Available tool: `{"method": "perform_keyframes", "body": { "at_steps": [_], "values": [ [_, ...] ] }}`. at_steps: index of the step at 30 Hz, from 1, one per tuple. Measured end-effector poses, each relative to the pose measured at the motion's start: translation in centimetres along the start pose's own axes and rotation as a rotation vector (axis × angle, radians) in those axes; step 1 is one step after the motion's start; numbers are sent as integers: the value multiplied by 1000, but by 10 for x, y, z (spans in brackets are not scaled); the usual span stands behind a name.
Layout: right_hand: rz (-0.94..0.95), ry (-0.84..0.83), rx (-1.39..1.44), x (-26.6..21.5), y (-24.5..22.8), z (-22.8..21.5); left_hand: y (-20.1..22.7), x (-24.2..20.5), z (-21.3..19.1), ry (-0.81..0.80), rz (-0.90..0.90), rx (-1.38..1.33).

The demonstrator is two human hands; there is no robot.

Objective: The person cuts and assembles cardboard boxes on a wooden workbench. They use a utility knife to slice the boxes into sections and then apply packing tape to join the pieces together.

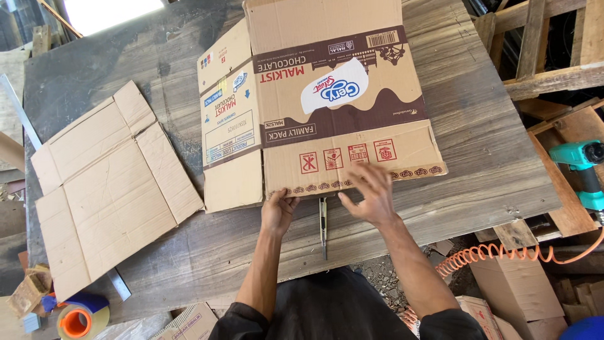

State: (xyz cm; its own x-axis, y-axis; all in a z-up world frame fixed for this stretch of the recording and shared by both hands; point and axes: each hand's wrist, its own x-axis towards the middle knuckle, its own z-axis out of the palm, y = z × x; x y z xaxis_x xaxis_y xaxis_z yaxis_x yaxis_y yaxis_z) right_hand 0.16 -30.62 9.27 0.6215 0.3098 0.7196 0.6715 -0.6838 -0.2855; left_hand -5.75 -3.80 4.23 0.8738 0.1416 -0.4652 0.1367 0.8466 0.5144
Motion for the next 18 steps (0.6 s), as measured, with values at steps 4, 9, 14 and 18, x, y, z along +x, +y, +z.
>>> {"method": "perform_keyframes", "body": {
  "at_steps": [4, 9, 14, 18],
  "values": [
    [99, 335, -105, 31, 0, -49, 49, -41, 41, 34, 57, -72],
    [305, 372, 255, 45, 14, -67, 79, -2, -44, 136, 269, -206],
    [435, 80, 364, 50, 3, -17, 129, -42, -58, 253, 357, -246],
    [281, 85, 425, 82, -22, -5, 159, -52, -97, 319, 464, -317]
  ]
}}
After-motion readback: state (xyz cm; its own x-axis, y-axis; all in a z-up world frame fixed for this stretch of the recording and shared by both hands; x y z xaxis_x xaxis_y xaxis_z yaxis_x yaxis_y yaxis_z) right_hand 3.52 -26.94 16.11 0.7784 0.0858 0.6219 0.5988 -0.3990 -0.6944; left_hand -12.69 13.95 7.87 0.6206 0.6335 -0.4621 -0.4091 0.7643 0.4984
